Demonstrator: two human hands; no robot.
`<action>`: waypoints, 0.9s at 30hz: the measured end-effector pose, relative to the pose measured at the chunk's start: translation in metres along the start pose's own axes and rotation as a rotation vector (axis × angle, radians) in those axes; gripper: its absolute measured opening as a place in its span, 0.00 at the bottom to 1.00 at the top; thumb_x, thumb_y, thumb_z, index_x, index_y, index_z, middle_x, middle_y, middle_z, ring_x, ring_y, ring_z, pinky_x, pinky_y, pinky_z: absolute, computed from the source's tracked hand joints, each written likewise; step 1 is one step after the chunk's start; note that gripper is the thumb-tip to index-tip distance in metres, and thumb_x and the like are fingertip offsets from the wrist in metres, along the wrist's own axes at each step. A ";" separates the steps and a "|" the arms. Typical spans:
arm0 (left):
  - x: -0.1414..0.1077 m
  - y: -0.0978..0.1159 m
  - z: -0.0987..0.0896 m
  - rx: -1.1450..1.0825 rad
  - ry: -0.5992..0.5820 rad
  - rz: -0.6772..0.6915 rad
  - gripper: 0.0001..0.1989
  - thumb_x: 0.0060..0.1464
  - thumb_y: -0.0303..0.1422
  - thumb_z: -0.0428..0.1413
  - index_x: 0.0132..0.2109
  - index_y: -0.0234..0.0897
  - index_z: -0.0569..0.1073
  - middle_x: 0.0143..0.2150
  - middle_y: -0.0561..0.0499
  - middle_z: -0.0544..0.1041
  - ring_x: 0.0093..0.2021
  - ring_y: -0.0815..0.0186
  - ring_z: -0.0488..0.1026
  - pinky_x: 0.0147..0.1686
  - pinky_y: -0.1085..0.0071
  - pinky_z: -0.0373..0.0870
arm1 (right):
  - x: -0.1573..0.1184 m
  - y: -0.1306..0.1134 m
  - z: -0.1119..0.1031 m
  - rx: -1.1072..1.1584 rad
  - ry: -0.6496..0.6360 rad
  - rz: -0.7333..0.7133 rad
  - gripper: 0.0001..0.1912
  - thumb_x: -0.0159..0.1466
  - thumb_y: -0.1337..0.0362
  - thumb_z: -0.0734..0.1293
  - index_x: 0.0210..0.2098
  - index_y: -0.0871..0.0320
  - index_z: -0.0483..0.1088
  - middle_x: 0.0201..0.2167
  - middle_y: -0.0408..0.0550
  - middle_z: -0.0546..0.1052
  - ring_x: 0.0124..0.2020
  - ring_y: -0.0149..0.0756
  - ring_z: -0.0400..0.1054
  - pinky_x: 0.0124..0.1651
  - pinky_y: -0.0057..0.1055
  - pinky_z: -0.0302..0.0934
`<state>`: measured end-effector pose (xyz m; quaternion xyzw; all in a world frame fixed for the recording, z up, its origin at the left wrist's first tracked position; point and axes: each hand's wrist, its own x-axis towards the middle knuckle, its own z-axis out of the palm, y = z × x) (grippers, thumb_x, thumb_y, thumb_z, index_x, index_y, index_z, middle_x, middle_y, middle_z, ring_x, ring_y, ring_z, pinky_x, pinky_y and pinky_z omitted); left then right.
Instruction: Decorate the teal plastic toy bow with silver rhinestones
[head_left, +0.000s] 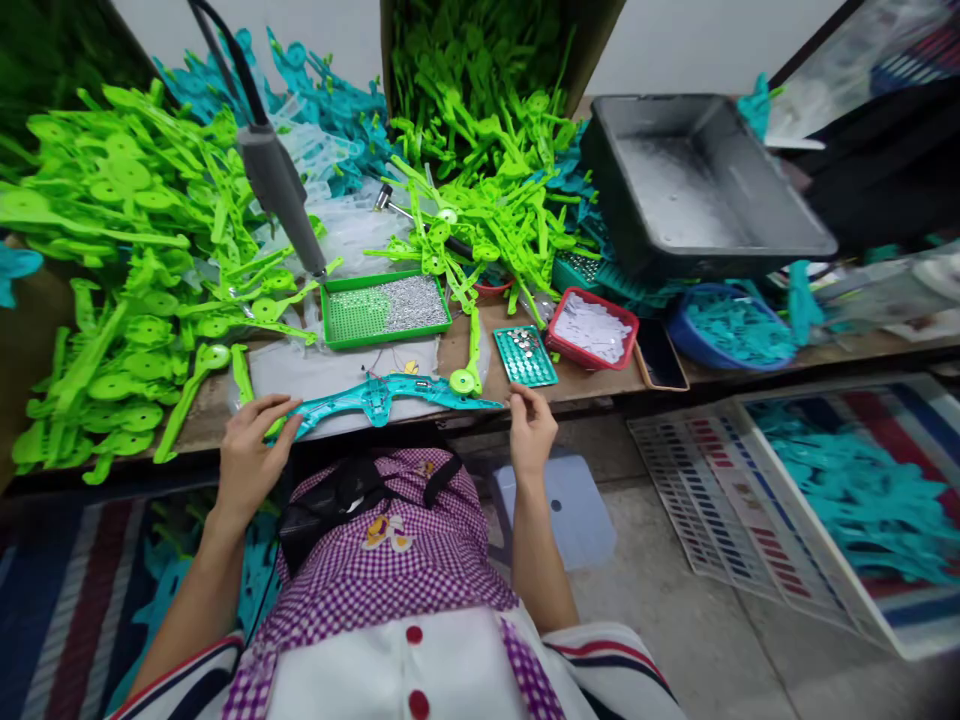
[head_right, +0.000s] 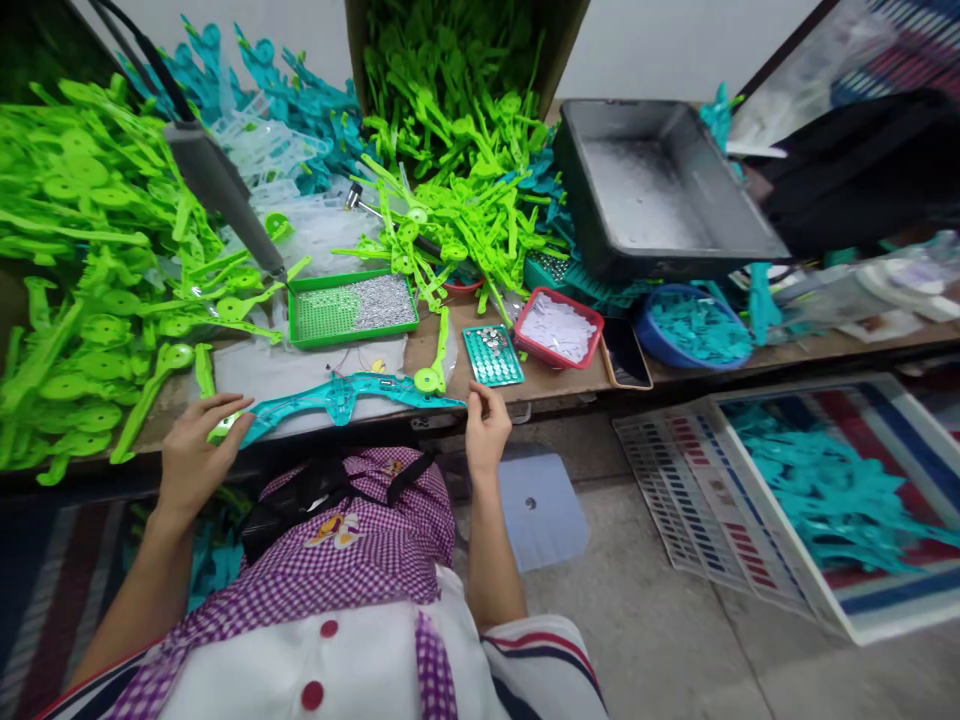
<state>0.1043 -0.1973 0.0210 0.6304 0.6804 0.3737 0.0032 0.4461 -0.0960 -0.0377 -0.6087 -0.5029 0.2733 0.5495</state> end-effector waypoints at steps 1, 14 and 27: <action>-0.003 0.000 -0.001 0.000 0.012 0.000 0.12 0.60 0.39 0.55 0.45 0.40 0.78 0.44 0.47 0.78 0.46 0.59 0.76 0.51 0.60 0.69 | -0.002 -0.002 0.002 -0.009 -0.027 -0.024 0.15 0.62 0.57 0.63 0.39 0.59 0.75 0.38 0.52 0.80 0.40 0.39 0.73 0.48 0.40 0.67; -0.026 -0.006 0.018 0.011 0.000 -0.037 0.13 0.61 0.38 0.53 0.45 0.39 0.78 0.44 0.45 0.78 0.46 0.59 0.75 0.49 0.61 0.69 | -0.012 -0.021 0.014 -0.131 -0.262 -0.278 0.11 0.65 0.60 0.62 0.38 0.56 0.76 0.37 0.51 0.80 0.40 0.39 0.74 0.44 0.38 0.68; 0.029 0.010 0.060 0.018 -0.109 0.004 0.13 0.63 0.35 0.50 0.48 0.39 0.77 0.46 0.44 0.78 0.49 0.59 0.74 0.50 0.61 0.65 | -0.027 -0.027 0.025 -0.178 -0.197 -0.343 0.11 0.66 0.62 0.62 0.40 0.53 0.76 0.39 0.49 0.80 0.43 0.39 0.74 0.50 0.41 0.67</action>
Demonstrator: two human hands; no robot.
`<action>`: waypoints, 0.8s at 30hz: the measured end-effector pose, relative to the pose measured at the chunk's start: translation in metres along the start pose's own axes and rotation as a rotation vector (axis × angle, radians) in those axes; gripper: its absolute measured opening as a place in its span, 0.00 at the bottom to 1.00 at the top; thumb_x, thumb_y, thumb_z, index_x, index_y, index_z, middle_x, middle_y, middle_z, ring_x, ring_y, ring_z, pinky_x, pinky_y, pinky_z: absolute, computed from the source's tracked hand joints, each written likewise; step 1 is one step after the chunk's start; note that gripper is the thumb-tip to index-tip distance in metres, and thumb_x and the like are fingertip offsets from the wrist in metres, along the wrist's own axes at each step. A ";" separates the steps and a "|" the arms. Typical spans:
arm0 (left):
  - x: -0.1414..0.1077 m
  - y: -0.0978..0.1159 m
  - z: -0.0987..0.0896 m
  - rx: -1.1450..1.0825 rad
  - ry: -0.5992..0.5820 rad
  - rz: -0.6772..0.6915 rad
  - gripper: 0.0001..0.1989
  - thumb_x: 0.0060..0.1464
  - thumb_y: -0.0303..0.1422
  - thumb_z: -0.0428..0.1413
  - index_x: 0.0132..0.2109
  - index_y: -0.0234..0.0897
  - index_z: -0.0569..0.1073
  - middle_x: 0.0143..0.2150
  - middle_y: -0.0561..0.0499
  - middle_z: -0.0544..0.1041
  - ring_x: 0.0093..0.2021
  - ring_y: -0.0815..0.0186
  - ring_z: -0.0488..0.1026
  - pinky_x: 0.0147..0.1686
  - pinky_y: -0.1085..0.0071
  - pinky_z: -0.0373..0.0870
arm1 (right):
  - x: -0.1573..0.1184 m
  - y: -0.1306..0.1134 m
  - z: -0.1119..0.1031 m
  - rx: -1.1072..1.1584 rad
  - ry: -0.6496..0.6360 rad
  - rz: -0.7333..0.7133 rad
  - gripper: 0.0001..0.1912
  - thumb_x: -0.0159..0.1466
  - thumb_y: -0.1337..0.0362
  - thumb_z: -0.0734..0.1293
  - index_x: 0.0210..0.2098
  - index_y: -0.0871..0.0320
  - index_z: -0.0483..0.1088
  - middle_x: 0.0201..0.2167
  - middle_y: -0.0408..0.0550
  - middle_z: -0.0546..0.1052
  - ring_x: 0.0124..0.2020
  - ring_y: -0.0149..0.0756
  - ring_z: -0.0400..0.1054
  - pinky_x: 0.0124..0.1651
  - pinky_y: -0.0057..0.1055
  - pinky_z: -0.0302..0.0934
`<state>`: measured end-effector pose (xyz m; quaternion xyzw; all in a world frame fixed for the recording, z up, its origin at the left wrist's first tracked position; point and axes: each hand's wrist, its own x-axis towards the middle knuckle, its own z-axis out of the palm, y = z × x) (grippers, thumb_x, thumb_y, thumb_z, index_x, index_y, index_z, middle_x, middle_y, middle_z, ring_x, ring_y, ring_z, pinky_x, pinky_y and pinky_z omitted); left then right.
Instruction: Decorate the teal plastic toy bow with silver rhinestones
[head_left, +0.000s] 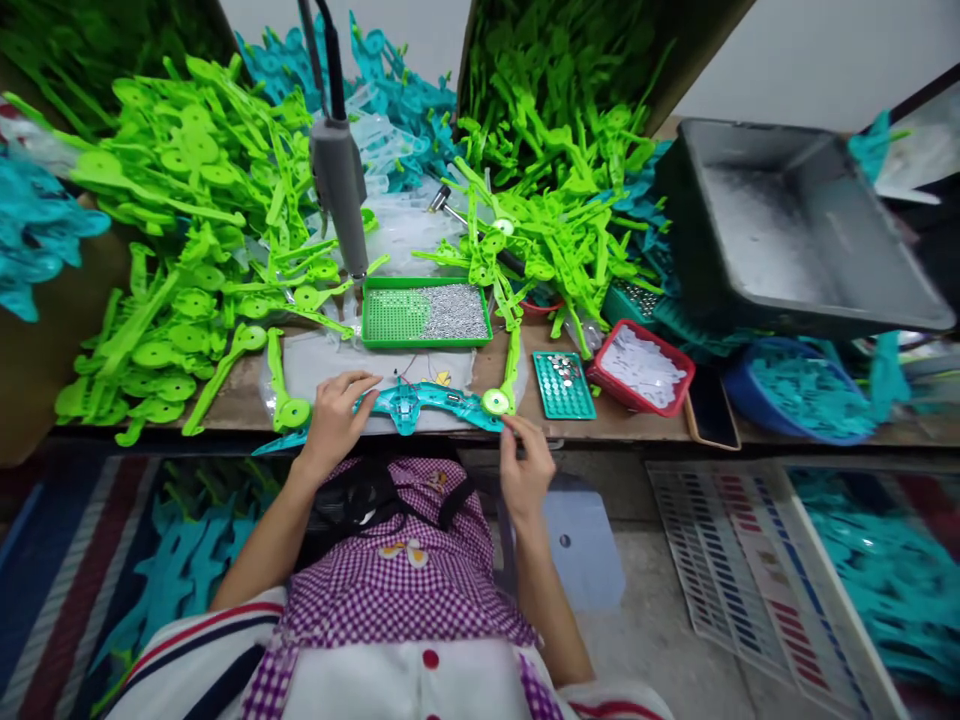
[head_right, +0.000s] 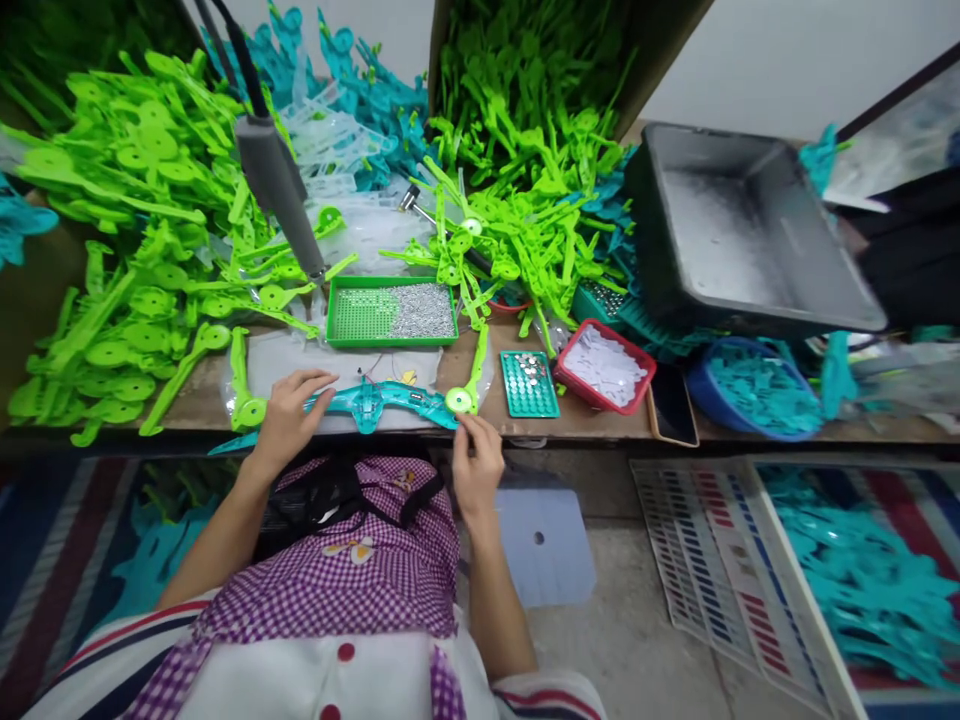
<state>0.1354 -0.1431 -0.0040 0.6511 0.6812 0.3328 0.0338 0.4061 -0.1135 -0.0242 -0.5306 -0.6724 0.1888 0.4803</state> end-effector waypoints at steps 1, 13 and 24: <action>-0.003 -0.001 -0.002 -0.009 0.008 -0.008 0.13 0.63 0.35 0.50 0.48 0.39 0.77 0.46 0.45 0.78 0.48 0.59 0.74 0.50 0.61 0.66 | -0.007 0.007 -0.010 -0.011 0.050 0.047 0.10 0.65 0.61 0.63 0.39 0.54 0.76 0.38 0.50 0.80 0.42 0.39 0.74 0.49 0.41 0.67; -0.075 0.001 -0.069 0.118 0.261 -0.113 0.11 0.60 0.36 0.55 0.47 0.40 0.78 0.44 0.44 0.78 0.45 0.59 0.76 0.50 0.59 0.70 | -0.041 0.051 0.000 0.048 0.253 0.271 0.14 0.64 0.57 0.60 0.40 0.58 0.74 0.40 0.53 0.78 0.44 0.39 0.71 0.52 0.41 0.65; -0.080 0.020 -0.069 0.114 0.251 -0.103 0.11 0.60 0.38 0.54 0.45 0.39 0.78 0.43 0.44 0.78 0.44 0.59 0.76 0.49 0.60 0.70 | -0.051 0.074 0.001 0.047 0.128 0.222 0.18 0.64 0.58 0.61 0.48 0.58 0.73 0.49 0.56 0.78 0.51 0.40 0.72 0.57 0.44 0.64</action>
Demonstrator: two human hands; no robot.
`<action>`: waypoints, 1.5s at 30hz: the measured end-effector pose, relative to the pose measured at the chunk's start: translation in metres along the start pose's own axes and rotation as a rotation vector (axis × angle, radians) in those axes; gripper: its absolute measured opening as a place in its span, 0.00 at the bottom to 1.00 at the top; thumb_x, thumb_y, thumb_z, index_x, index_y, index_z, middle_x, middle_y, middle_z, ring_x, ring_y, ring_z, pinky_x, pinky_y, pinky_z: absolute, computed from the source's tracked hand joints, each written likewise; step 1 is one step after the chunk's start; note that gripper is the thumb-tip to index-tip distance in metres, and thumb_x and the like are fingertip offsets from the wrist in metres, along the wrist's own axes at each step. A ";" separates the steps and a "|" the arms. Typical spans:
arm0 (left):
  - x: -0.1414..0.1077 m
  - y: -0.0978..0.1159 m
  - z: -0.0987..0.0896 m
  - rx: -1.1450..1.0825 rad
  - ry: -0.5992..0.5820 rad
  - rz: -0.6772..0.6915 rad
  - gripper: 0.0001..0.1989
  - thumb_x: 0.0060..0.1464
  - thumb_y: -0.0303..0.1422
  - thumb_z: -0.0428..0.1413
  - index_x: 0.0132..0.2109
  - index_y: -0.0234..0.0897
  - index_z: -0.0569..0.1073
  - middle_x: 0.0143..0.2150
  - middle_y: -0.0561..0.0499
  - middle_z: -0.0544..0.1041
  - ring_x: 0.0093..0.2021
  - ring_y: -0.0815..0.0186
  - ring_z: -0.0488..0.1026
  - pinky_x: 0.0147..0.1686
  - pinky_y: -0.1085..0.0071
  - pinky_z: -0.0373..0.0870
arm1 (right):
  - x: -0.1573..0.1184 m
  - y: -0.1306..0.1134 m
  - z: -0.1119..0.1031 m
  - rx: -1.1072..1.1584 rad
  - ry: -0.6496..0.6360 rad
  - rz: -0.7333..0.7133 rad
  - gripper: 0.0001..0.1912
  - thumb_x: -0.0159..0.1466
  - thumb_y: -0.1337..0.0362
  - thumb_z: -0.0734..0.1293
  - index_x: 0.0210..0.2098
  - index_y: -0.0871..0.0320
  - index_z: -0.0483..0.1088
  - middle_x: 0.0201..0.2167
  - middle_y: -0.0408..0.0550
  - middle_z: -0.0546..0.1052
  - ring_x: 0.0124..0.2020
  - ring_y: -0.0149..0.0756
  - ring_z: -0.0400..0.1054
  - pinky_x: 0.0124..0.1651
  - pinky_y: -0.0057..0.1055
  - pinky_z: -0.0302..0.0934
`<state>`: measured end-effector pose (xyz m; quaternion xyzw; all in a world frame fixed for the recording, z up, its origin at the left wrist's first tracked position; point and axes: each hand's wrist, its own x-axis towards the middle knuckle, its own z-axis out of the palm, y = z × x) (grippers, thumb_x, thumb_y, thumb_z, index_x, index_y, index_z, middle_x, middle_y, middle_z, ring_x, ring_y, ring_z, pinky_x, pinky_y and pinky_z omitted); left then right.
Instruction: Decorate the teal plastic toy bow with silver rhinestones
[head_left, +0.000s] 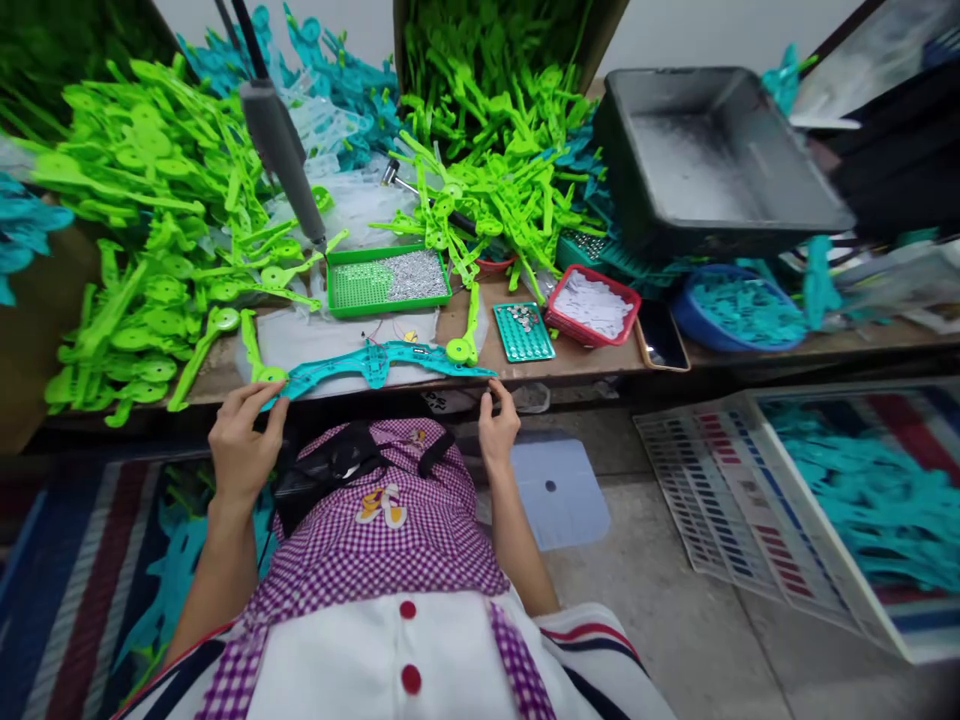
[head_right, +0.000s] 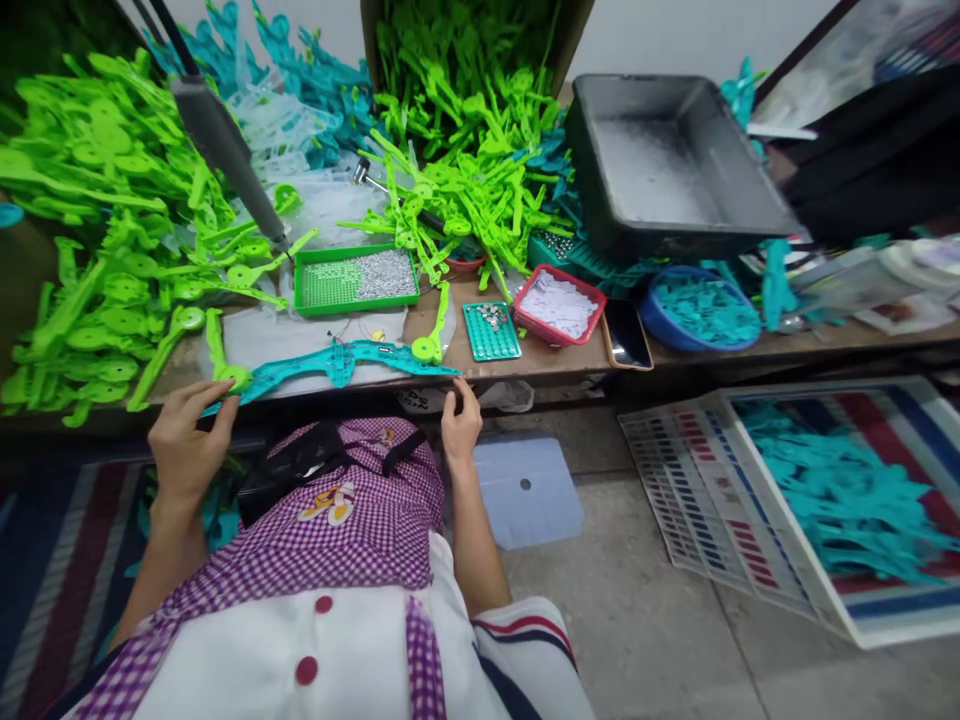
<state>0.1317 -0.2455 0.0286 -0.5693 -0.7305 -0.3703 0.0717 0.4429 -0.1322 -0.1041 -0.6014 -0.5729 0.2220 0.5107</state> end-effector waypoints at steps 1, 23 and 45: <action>-0.002 0.000 -0.003 0.004 -0.001 -0.004 0.12 0.61 0.38 0.54 0.45 0.39 0.78 0.43 0.44 0.78 0.44 0.59 0.76 0.49 0.60 0.70 | 0.001 0.001 -0.002 -0.016 -0.014 -0.015 0.17 0.64 0.59 0.60 0.47 0.58 0.73 0.49 0.56 0.79 0.51 0.40 0.72 0.57 0.44 0.64; 0.050 -0.008 0.076 -0.065 -0.303 0.165 0.14 0.63 0.34 0.49 0.49 0.39 0.76 0.46 0.45 0.78 0.47 0.60 0.75 0.50 0.63 0.69 | 0.005 0.001 -0.014 -0.208 -0.170 -0.089 0.18 0.65 0.60 0.60 0.47 0.60 0.76 0.49 0.57 0.79 0.46 0.41 0.75 0.52 0.42 0.67; 0.051 0.020 0.110 -0.443 -0.135 0.063 0.09 0.60 0.36 0.56 0.44 0.38 0.77 0.39 0.49 0.81 0.38 0.65 0.78 0.41 0.69 0.74 | 0.083 -0.191 0.055 0.361 -0.303 -0.251 0.12 0.67 0.61 0.61 0.46 0.54 0.74 0.37 0.45 0.81 0.37 0.32 0.75 0.44 0.34 0.71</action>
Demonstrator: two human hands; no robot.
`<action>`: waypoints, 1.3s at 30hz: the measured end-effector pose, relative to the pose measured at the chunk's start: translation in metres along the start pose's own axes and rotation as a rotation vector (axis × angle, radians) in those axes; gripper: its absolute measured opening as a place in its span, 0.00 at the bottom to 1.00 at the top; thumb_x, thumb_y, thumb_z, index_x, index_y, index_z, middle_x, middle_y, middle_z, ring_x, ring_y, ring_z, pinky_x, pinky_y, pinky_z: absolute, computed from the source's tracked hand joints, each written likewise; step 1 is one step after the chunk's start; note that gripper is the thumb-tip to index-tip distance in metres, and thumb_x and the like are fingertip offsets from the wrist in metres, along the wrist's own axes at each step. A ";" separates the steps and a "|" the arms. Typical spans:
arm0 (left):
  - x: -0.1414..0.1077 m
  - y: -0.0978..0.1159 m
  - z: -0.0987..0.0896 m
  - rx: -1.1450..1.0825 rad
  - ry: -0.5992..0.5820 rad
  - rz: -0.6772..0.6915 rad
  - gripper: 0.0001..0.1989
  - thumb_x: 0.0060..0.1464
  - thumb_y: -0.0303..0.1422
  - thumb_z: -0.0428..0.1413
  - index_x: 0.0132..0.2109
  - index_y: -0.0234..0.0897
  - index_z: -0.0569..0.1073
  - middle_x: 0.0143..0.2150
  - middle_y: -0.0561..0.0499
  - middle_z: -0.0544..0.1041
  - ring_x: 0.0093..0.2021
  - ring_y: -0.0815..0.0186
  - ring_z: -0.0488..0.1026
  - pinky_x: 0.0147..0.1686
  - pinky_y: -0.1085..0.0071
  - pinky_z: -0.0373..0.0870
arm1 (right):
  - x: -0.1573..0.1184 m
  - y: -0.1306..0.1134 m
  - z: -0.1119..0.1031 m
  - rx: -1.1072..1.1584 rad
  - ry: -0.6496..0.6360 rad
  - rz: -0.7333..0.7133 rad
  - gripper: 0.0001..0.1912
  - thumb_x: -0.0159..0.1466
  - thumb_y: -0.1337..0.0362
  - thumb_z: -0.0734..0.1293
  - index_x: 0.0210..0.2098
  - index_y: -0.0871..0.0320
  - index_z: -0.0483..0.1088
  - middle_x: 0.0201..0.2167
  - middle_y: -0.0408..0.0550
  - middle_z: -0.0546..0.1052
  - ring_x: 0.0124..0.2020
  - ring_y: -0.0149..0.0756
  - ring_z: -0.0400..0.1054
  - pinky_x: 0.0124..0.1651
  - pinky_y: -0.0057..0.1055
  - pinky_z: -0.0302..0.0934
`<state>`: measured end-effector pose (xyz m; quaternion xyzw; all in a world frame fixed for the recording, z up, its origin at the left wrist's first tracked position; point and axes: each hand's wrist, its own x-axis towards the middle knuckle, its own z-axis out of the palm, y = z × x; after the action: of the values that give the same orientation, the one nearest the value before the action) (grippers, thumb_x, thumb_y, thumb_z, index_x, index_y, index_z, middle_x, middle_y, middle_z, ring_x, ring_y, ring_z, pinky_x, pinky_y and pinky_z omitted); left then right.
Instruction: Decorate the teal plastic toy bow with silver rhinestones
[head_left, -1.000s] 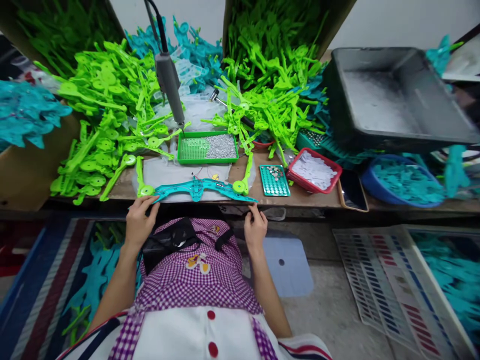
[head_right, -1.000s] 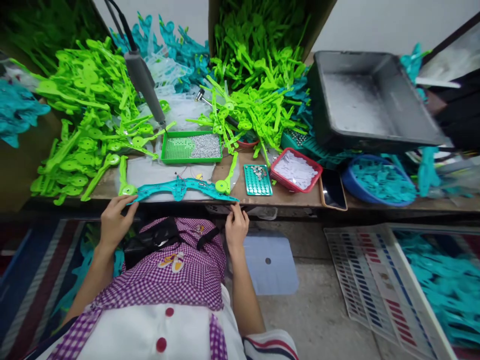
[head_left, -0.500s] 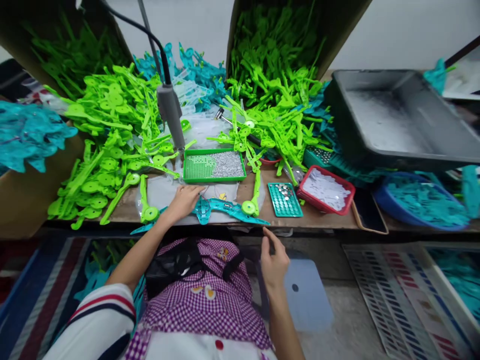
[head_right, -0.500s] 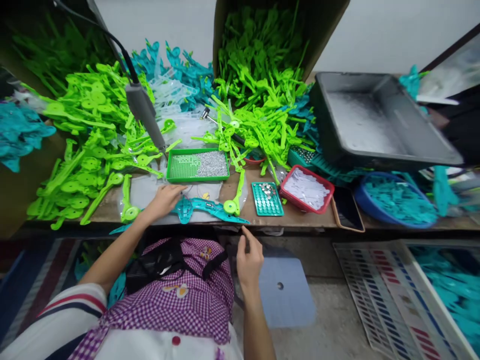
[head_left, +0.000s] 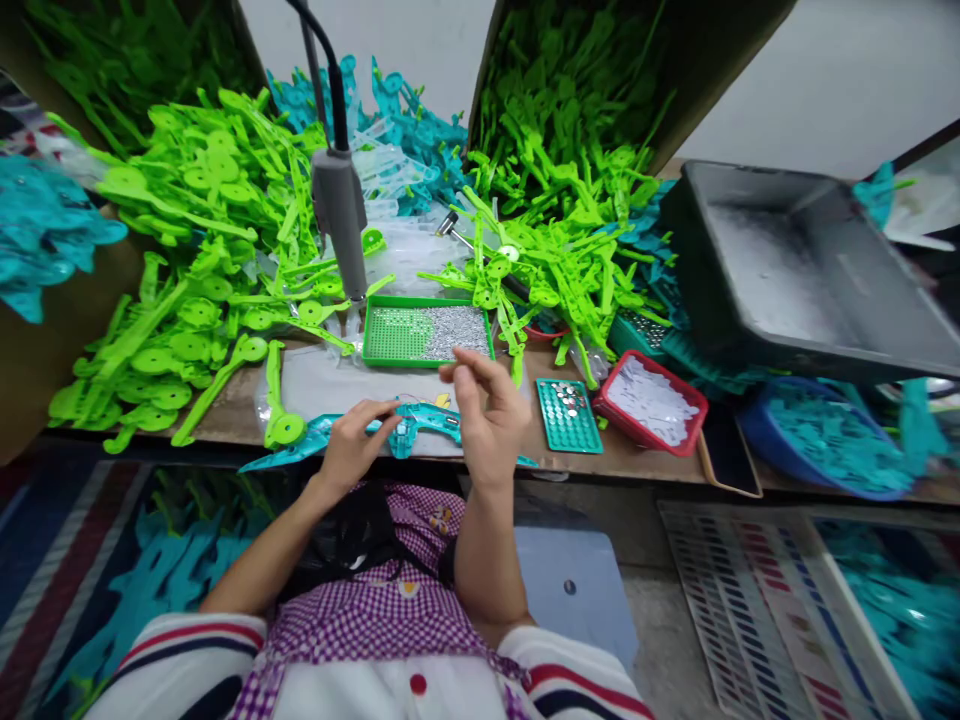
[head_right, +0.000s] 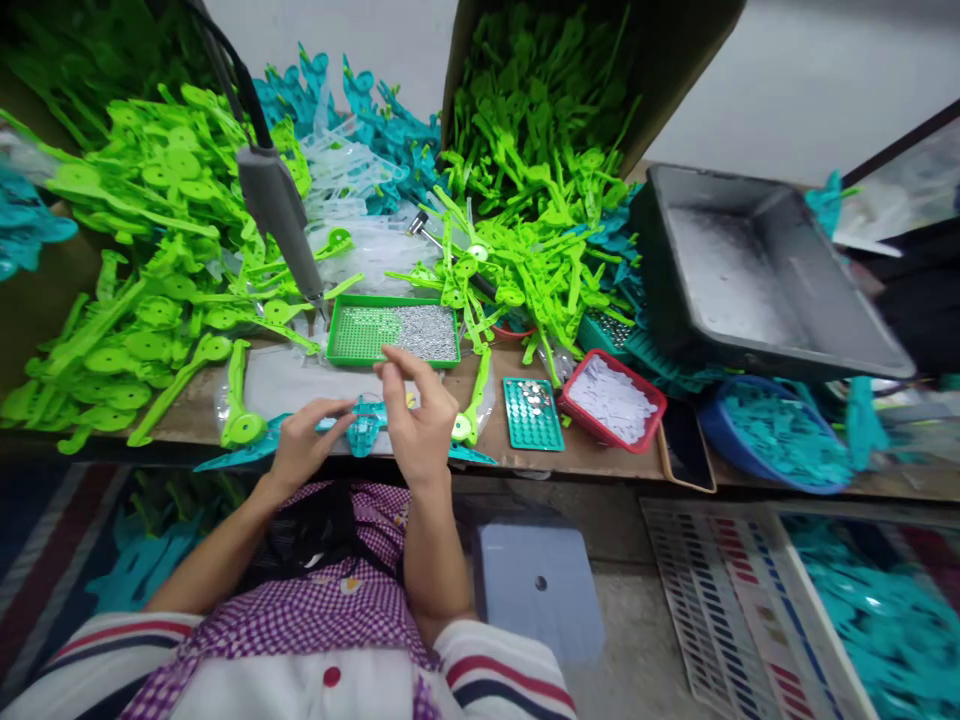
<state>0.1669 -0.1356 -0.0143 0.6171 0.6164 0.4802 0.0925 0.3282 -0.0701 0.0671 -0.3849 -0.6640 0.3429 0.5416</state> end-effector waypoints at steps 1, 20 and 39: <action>-0.002 0.003 0.000 -0.050 0.029 -0.069 0.09 0.59 0.37 0.57 0.42 0.38 0.77 0.37 0.50 0.81 0.36 0.66 0.78 0.39 0.70 0.75 | -0.004 0.004 0.003 -0.023 -0.071 -0.024 0.12 0.67 0.61 0.62 0.46 0.54 0.74 0.35 0.44 0.80 0.35 0.31 0.75 0.43 0.33 0.70; 0.018 -0.015 0.007 0.096 -0.163 -0.043 0.12 0.60 0.34 0.55 0.51 0.40 0.75 0.46 0.47 0.80 0.49 0.60 0.74 0.51 0.61 0.70 | -0.084 0.065 0.019 -0.389 -0.229 -0.244 0.09 0.66 0.65 0.64 0.43 0.59 0.74 0.24 0.44 0.79 0.21 0.31 0.70 0.28 0.29 0.65; 0.016 -0.029 0.015 0.184 -0.300 0.032 0.11 0.63 0.32 0.52 0.49 0.42 0.75 0.43 0.49 0.80 0.44 0.62 0.75 0.53 0.58 0.64 | -0.015 0.057 -0.046 -0.266 -0.159 0.167 0.12 0.64 0.59 0.65 0.42 0.57 0.76 0.28 0.44 0.80 0.25 0.29 0.71 0.30 0.27 0.68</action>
<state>0.1545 -0.1079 -0.0351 0.6974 0.6272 0.3258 0.1188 0.3831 -0.0548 0.0182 -0.4787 -0.7099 0.3253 0.4013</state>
